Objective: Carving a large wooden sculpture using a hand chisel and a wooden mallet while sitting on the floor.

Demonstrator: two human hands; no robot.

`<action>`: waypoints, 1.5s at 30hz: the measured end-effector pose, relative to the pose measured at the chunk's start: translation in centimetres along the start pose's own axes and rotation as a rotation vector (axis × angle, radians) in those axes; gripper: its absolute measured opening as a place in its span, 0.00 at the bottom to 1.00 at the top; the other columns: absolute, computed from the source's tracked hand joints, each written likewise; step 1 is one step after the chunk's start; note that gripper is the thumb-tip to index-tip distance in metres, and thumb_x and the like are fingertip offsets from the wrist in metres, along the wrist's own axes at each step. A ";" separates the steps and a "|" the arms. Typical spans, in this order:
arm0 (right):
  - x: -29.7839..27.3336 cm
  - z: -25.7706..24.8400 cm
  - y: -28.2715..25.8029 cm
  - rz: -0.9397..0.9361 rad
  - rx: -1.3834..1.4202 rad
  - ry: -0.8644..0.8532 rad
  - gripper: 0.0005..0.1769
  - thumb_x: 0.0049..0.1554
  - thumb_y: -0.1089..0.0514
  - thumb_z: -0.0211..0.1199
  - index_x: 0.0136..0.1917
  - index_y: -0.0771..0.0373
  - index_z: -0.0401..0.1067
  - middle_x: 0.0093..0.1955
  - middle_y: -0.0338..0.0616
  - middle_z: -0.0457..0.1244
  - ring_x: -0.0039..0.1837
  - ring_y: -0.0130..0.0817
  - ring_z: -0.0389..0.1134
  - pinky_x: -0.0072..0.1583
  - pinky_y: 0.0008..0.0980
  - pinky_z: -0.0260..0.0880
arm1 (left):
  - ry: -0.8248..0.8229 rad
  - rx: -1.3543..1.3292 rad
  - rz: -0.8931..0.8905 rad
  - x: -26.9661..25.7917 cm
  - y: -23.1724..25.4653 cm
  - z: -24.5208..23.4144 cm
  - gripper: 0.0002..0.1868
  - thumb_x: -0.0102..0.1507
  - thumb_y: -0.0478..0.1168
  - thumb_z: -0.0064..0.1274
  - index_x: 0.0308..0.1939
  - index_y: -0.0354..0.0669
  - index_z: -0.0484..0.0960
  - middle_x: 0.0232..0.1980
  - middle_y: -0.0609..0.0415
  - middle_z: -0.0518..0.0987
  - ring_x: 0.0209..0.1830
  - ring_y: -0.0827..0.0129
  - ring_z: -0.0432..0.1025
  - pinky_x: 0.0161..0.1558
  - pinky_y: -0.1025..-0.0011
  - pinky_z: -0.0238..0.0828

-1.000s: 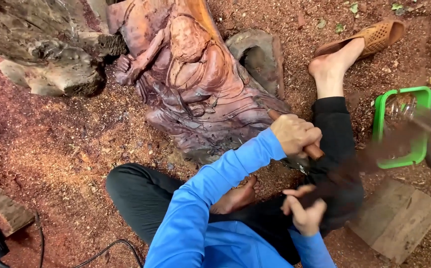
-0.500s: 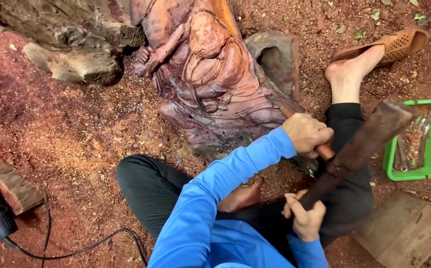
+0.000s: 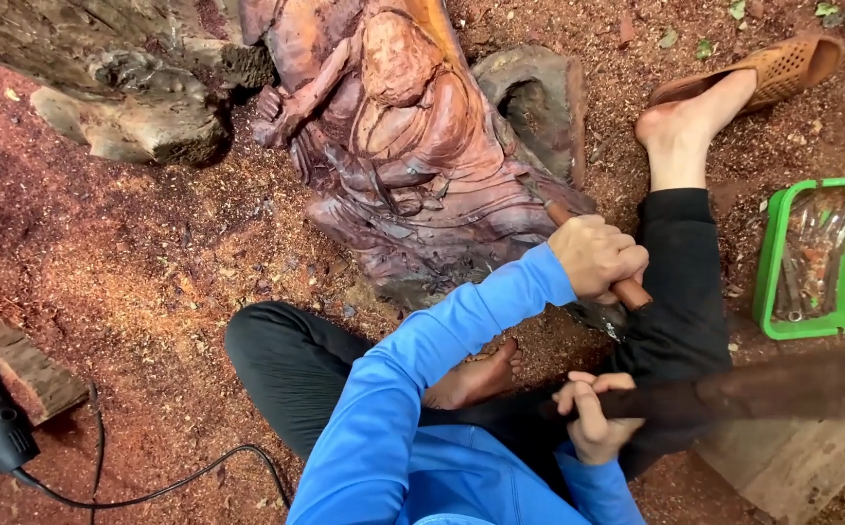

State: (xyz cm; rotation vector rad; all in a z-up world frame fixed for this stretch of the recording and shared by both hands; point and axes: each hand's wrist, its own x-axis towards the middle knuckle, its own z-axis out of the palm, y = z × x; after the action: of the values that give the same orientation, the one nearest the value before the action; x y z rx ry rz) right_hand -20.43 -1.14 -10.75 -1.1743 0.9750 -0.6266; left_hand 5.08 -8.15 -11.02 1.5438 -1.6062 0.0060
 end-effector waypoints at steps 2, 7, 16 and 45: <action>0.7 0.3 0.5 -0.053 0.033 -0.011 0.10 0.55 0.73 0.52 0.46 0.62 0.58 0.46 0.61 0.65 0.30 0.33 0.62 0.41 0.34 0.73 | 0.013 0.018 0.023 0.1 -0.3 0.0 0.19 0.41 0.47 0.67 0.32 0.55 0.76 0.30 0.63 0.76 0.31 0.66 0.75 0.39 0.66 0.69; 0.4 0.8 0.8 0.105 0.037 0.036 0.08 0.53 0.73 0.56 0.46 0.67 0.62 0.35 0.57 0.63 0.27 0.35 0.61 0.36 0.33 0.69 | -0.049 0.010 0.042 -0.1 -0.6 0.2 0.21 0.39 0.47 0.68 0.32 0.56 0.76 0.31 0.63 0.77 0.31 0.65 0.74 0.40 0.66 0.68; 0.3 1.5 2.2 0.096 0.191 -0.002 0.08 0.53 0.72 0.53 0.43 0.62 0.59 0.30 0.51 0.60 0.27 0.34 0.61 0.37 0.32 0.70 | -0.157 0.106 0.105 -1.7 -1.3 1.2 0.23 0.43 0.53 0.65 0.37 0.53 0.75 0.35 0.60 0.75 0.37 0.62 0.74 0.45 0.63 0.68; 1.1 -1.9 -0.6 0.147 -0.038 -0.060 0.11 0.49 0.75 0.54 0.45 0.69 0.62 0.40 0.62 0.67 0.26 0.35 0.60 0.32 0.33 0.66 | 0.081 0.048 0.054 -0.3 0.4 -1.3 0.19 0.45 0.48 0.65 0.34 0.53 0.74 0.31 0.61 0.74 0.31 0.65 0.72 0.40 0.66 0.67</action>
State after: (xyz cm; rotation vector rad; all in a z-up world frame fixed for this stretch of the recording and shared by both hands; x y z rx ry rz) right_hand -21.57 -3.15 -10.66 -1.1374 1.0160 -0.4550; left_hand 5.42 -7.09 -10.22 1.5174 -1.5930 0.1366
